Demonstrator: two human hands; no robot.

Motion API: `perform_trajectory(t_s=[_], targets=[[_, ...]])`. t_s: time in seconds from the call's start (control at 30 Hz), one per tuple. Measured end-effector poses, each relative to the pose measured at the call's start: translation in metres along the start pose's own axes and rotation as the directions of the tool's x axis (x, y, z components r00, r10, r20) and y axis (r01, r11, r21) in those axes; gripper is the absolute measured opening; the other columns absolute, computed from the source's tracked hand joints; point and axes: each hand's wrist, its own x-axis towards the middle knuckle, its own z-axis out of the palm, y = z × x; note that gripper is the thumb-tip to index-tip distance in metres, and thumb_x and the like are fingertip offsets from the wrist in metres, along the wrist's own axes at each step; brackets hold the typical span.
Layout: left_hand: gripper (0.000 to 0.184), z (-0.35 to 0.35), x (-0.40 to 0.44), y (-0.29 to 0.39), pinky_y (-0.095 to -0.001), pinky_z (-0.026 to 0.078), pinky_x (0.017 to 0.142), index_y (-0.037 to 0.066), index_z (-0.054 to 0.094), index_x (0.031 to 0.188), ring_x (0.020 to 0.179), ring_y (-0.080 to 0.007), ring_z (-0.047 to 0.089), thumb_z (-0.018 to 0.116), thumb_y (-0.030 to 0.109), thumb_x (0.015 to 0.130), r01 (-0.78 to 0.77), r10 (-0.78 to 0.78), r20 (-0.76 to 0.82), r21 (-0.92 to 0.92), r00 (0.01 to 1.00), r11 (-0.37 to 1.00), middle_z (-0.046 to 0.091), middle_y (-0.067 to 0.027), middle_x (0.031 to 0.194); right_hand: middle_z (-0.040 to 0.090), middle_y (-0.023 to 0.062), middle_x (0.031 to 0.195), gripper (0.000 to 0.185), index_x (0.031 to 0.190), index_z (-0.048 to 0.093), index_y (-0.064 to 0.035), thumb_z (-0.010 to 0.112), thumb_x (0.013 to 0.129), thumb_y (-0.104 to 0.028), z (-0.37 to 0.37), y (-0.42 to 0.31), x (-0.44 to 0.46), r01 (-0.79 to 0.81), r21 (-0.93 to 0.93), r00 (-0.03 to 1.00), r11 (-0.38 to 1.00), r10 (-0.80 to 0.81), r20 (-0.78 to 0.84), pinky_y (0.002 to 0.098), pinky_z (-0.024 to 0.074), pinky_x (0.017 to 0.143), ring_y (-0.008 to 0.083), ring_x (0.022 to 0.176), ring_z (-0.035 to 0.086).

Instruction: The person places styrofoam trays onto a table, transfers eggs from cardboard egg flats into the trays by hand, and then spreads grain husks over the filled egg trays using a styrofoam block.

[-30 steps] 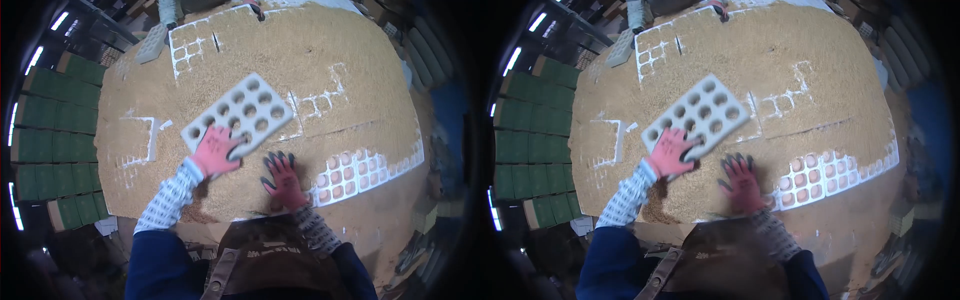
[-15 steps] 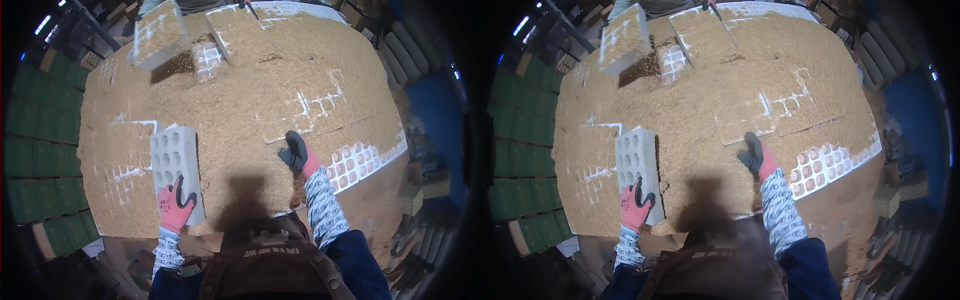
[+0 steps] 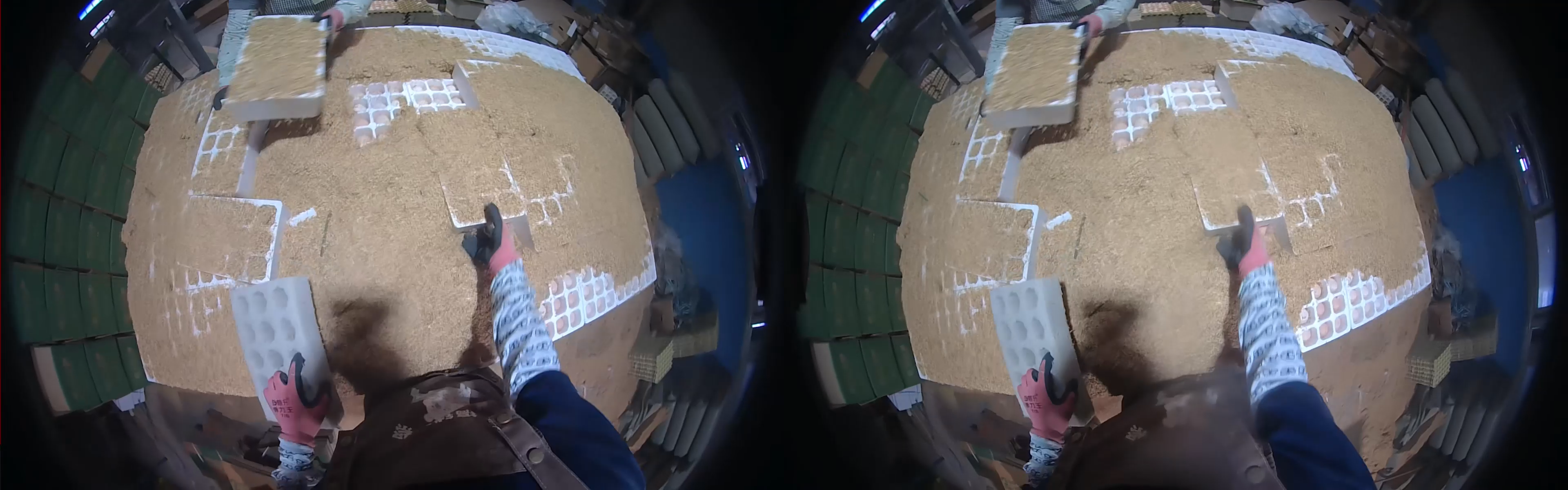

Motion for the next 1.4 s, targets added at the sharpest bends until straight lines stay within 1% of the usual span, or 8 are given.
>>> perform_trajectory(t_s=[0.13, 0.37, 0.57, 0.7, 0.8, 1.1, 1.33, 1.4], targets=[[0.073, 0.050, -0.015, -0.025, -0.0458, 0.035, 0.084, 0.010, 0.049, 0.125, 0.097, -0.0361, 0.047, 0.075, 0.028, 0.059, 0.048, -0.047, -0.036, 0.024, 0.998, 0.999, 0.050, -0.0169, 0.101, 0.040, 0.0080, 0.052, 0.051, 0.069, 0.055, -0.0030, 0.071, 0.073, -0.051, 0.001, -0.020, 0.035, -0.293, -0.193, 0.956, 0.936, 0.290, -0.047, 0.0392, 0.0439, 0.053, 0.0249, 0.049, 0.044], [0.077, 0.066, -0.016, -0.034, -0.0472, 0.034, 0.085, 0.011, 0.050, 0.124, 0.100, -0.0364, 0.046, 0.075, 0.032, 0.055, 0.065, -0.062, -0.058, 0.037, 0.996, 0.997, 0.049, -0.0175, 0.104, 0.051, 0.0127, 0.117, 0.064, 0.130, 0.039, -0.0080, 0.070, 0.078, -0.029, 0.029, 0.016, 0.004, 0.586, -0.104, 0.804, 0.803, -0.593, -0.047, 0.0358, 0.0468, 0.076, 0.0246, 0.098, 0.053], [0.078, 0.076, -0.012, -0.032, -0.0484, 0.033, 0.087, 0.010, 0.051, 0.123, 0.102, -0.0366, 0.045, 0.076, 0.031, 0.052, 0.063, -0.060, -0.108, 0.027, 0.992, 0.998, 0.049, -0.0184, 0.107, 0.041, 0.0118, 0.136, 0.069, 0.134, 0.035, -0.0039, 0.066, 0.082, -0.037, 0.044, 0.022, -0.012, 0.680, -0.320, 0.728, 0.660, -0.660, 0.187, 0.0450, 0.0327, 0.106, 0.0309, 0.122, 0.043], [0.075, 0.075, -0.018, -0.038, -0.0479, 0.033, 0.086, 0.009, 0.052, 0.121, 0.100, -0.0363, 0.046, 0.075, 0.032, 0.054, 0.047, -0.044, -0.097, 0.024, 0.994, 0.999, 0.049, -0.0178, 0.104, 0.054, 0.0131, 0.109, 0.062, 0.121, 0.044, 0.0036, 0.076, 0.073, -0.017, 0.081, -0.016, -0.032, 0.199, 0.088, 0.932, 0.976, -0.160, -0.326, 0.0406, 0.0482, 0.079, 0.0260, 0.091, 0.054], [0.071, 0.076, -0.013, -0.035, -0.0476, 0.034, 0.083, 0.009, 0.053, 0.120, 0.096, -0.0355, 0.047, 0.073, 0.034, 0.057, 0.036, -0.033, -0.146, 0.016, 0.989, 0.999, 0.050, -0.0158, 0.099, 0.061, 0.0125, 0.092, 0.051, 0.108, 0.051, 0.0083, 0.078, 0.072, -0.015, 0.073, -0.014, -0.072, 0.621, 0.034, 0.708, 0.783, -0.542, -0.452, 0.0375, 0.0493, 0.064, 0.0246, 0.076, 0.060], [0.071, 0.069, -0.011, -0.033, -0.0474, 0.034, 0.085, 0.010, 0.053, 0.122, 0.099, -0.0339, 0.046, 0.072, 0.035, 0.058, 0.005, -0.005, -0.115, -0.005, 0.993, 1.000, 0.051, -0.0146, 0.102, 0.057, 0.0127, 0.116, 0.042, 0.119, 0.050, -0.0009, 0.057, 0.087, -0.027, 0.031, -0.025, -0.170, 0.496, -0.293, 0.868, 0.817, -0.459, 0.188, 0.0380, 0.0483, 0.087, 0.0236, 0.102, 0.058], [0.074, 0.076, -0.016, -0.037, -0.0483, 0.035, 0.082, 0.013, 0.052, 0.127, 0.096, -0.0337, 0.048, 0.069, 0.046, 0.063, -0.012, 0.012, -0.221, -0.002, 0.975, 1.000, 0.053, -0.0178, 0.103, 0.060, 0.0159, 0.116, 0.037, 0.118, 0.052, -0.0008, 0.054, 0.089, -0.023, 0.135, 0.056, -0.219, -0.276, -0.053, 0.799, 0.960, 0.260, 0.542, 0.0382, 0.0513, 0.087, 0.0263, 0.101, 0.062], [0.067, 0.064, -0.015, -0.029, -0.0463, 0.038, 0.078, 0.016, 0.056, 0.125, 0.091, -0.0320, 0.051, 0.068, 0.048, 0.067, 0.017, -0.009, -0.228, 0.034, 0.974, 0.999, 0.054, -0.0160, 0.098, 0.061, 0.0157, 0.114, 0.037, 0.117, 0.053, -0.0017, 0.056, 0.087, -0.023, 0.162, 0.106, -0.182, 0.123, -0.271, 0.690, 0.955, 0.115, 0.715, 0.0377, 0.0513, 0.087, 0.0266, 0.100, 0.062]])
